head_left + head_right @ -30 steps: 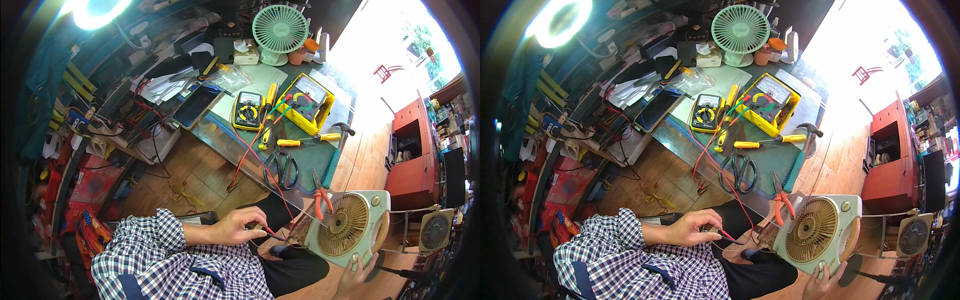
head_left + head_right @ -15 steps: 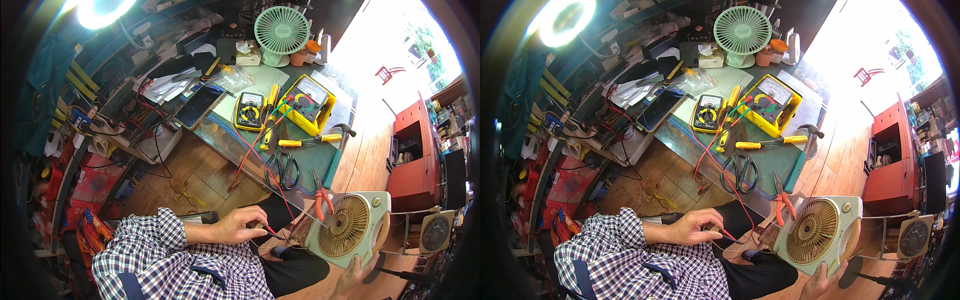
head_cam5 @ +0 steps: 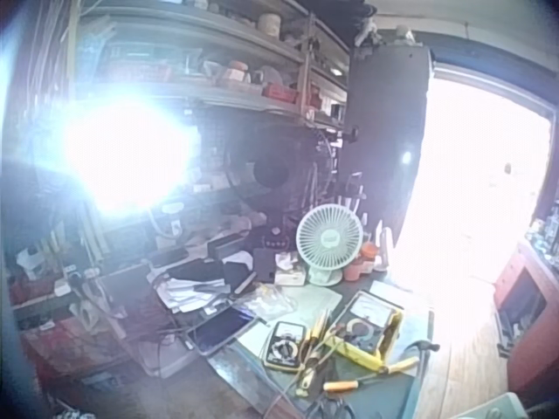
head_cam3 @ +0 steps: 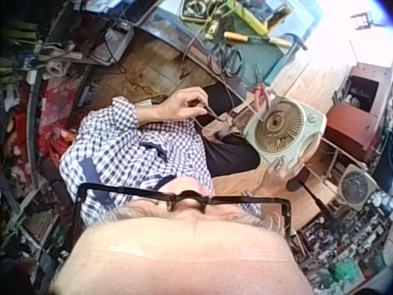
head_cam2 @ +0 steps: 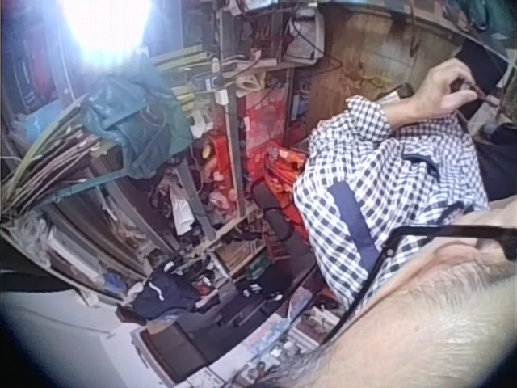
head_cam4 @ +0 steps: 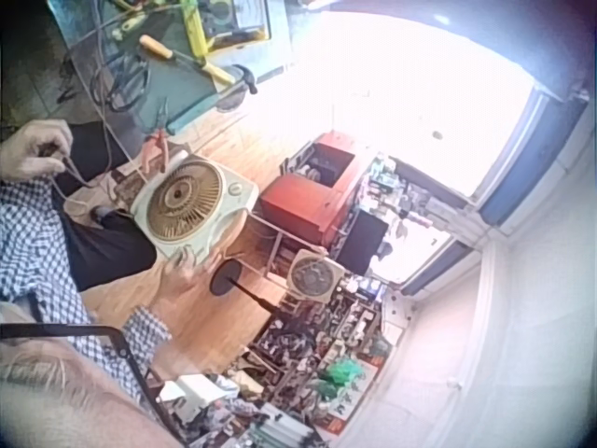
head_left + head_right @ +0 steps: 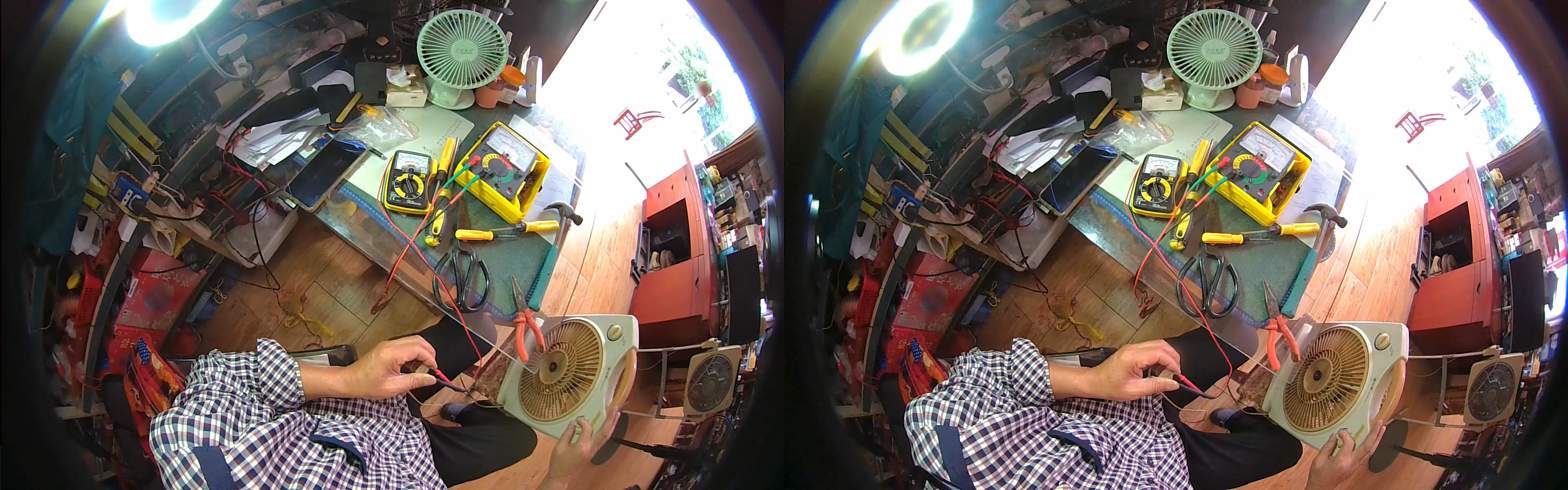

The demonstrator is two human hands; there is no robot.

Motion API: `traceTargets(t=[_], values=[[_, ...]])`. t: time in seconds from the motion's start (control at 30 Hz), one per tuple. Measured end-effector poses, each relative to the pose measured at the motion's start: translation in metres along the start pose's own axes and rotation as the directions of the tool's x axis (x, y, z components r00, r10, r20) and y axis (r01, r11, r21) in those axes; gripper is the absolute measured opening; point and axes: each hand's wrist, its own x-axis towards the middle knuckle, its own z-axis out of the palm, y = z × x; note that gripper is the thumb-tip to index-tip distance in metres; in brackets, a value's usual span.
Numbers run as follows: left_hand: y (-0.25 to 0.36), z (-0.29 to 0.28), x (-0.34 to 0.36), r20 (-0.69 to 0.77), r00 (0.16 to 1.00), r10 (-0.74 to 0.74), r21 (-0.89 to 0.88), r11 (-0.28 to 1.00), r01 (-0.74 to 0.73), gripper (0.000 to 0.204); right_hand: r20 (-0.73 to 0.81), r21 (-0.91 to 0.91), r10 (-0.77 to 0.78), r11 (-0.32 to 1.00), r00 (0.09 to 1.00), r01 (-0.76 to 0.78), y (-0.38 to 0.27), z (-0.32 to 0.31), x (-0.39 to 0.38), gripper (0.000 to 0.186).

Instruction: The person uses a multimeter to test the electrical connections of a small portable fan. They then use a screwdriver to remove screws from the fan's casing while seated on the floor.

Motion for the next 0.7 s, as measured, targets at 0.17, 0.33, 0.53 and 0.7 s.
traceTargets(t=[0.17, 0.33, 0.53, 0.7], values=[[0.001, 0.000, 0.000, 0.001, 1.000, -0.004, -0.003, 1.000, 0.004, 0.026, -0.116, -0.033, -0.036, 0.999, 0.993, 0.032, 0.009, 0.016, -0.007, 0.015], [0.001, 0.000, -0.001, 0.009, 1.000, -0.014, 0.005, 1.000, 0.014, 0.027, -0.190, -0.020, -0.063, 0.998, 0.980, 0.061, 0.008, 0.021, -0.008, 0.016], [0.001, 0.001, 0.002, 0.028, 1.000, -0.002, -0.003, 1.000, 0.002, 0.026, -0.213, -0.077, -0.030, 0.997, 0.977, 0.014, -0.008, 0.008, -0.009, 0.023], [0.000, 0.001, -0.002, 0.046, 0.999, 0.003, -0.021, 1.000, -0.002, 0.026, -0.228, 0.197, -0.176, 0.955, 0.958, 0.223, -0.069, 0.009, -0.016, 0.025]])
